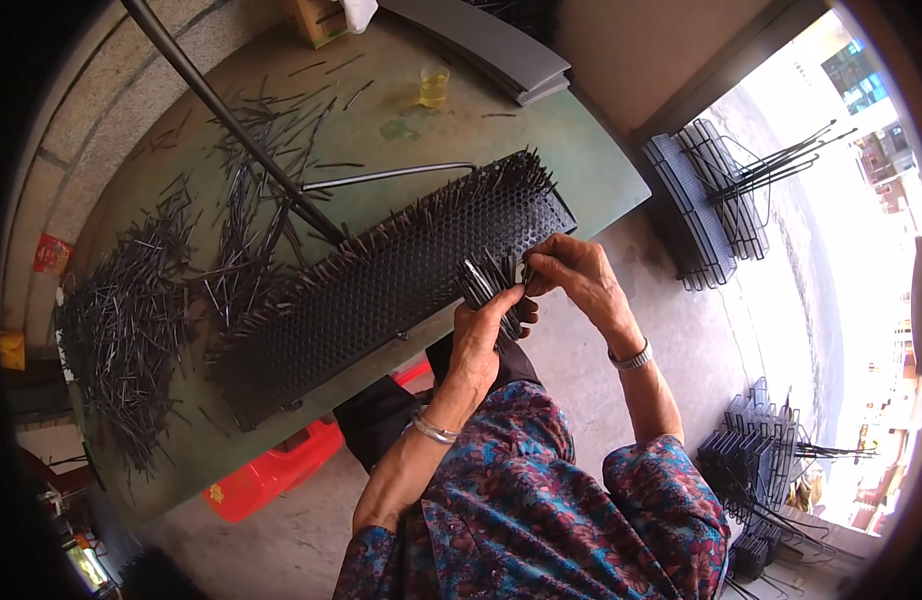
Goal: The recorder is picking up individual metal pins from a large pile and inserting them into holes on a perforated metal tray.
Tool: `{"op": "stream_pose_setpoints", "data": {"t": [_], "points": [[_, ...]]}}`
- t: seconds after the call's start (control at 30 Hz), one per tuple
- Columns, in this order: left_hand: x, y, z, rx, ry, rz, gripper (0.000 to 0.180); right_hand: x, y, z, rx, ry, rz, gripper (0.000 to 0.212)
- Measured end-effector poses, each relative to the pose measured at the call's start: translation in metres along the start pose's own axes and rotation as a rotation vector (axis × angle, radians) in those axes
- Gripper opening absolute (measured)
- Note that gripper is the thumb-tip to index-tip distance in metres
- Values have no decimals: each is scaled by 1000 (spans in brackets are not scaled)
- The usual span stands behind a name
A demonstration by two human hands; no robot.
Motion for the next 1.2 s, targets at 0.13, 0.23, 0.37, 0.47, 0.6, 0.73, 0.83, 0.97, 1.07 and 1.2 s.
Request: {"op": "stream_pose_setpoints", "data": {"t": [0.13,0.23,0.37,0.47,0.6,0.73,0.83,0.97,1.07,1.2], "points": [[3,-1,1,-7,-10,-15,24,-4,0,-1,5,-3,56,19],[3,-1,0,-2,-12,4,25,-2,2,-1,-2,-24,20,19],[2,0,-3,7,-16,0,24,-1,2,-1,-13,-36,14,19],[3,-2,-1,0,-12,-3,27,1,1,-1,-14,-20,26,19],[5,-3,1,15,-27,33,27,5,-1,0,-21,-57,12,19],[4,-6,2,8,-27,25,25,6,-4,0,-22,-60,3,19],[1,-7,0,-29,11,28,23,7,-2,0,-1,-62,-11,19],[0,-12,3,-73,35,32,22,7,-5,0,-2,-43,-96,17],[1,-13,3,-82,40,35,22,5,-11,-1,-3,-36,-179,16],[0,-15,7,-73,48,-61,22,10,-10,-3,38,-16,-135,15]]}}
Point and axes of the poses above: each hand's wrist, its own z-axis towards the middle knuckle, its own x-axis out of the back of the hand, y = z × x, the point moved 2 cm from there along z, towards the middle knuckle, and after that the axes turned 2 degrees about -y, right-handed, at the moved point
